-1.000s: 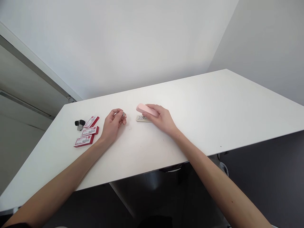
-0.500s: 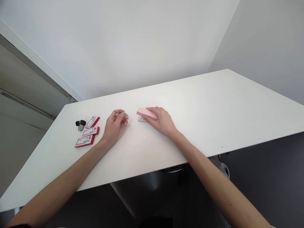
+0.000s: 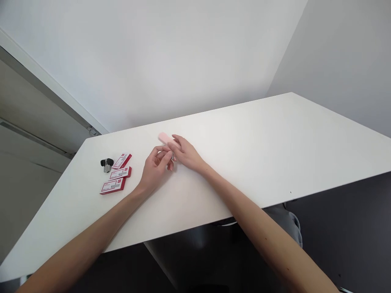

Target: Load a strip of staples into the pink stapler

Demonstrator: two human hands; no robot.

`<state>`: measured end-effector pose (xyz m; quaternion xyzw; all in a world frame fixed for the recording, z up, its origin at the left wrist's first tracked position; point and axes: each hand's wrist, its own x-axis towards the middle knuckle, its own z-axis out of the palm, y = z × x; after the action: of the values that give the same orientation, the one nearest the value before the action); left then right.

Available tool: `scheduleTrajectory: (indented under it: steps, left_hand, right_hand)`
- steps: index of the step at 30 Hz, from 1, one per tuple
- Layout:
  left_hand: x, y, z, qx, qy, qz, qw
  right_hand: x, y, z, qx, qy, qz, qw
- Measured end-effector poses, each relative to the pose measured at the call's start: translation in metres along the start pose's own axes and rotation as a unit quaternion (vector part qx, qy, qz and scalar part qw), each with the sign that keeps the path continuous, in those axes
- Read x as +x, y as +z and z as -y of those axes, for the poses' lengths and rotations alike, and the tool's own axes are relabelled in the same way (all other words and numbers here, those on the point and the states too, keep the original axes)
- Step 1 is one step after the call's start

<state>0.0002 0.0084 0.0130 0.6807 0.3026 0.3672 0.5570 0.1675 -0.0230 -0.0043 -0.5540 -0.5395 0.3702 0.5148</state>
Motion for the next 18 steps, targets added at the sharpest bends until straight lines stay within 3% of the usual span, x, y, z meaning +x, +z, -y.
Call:
scheduleTrajectory:
  steps: [3,6,12,18]
  left_hand:
    - [0.001,-0.002,0.002,-0.005,0.001,-0.020,1.000]
    - [0.002,-0.002,0.003,-0.012,-0.006,-0.041,0.999]
    - [0.004,-0.003,0.004,-0.039,-0.030,-0.095,0.994]
    - [0.009,-0.006,0.005,-0.084,-0.063,-0.119,0.987]
  right_hand:
    - [0.007,0.009,0.002,0.072,0.007,-0.029,0.997]
    - [0.000,0.004,0.004,0.091,-0.002,-0.062,0.994]
    - [-0.009,-0.002,0.013,0.090,-0.007,0.048,0.995]
    - [-0.004,0.000,0.005,0.109,-0.049,0.035,0.992]
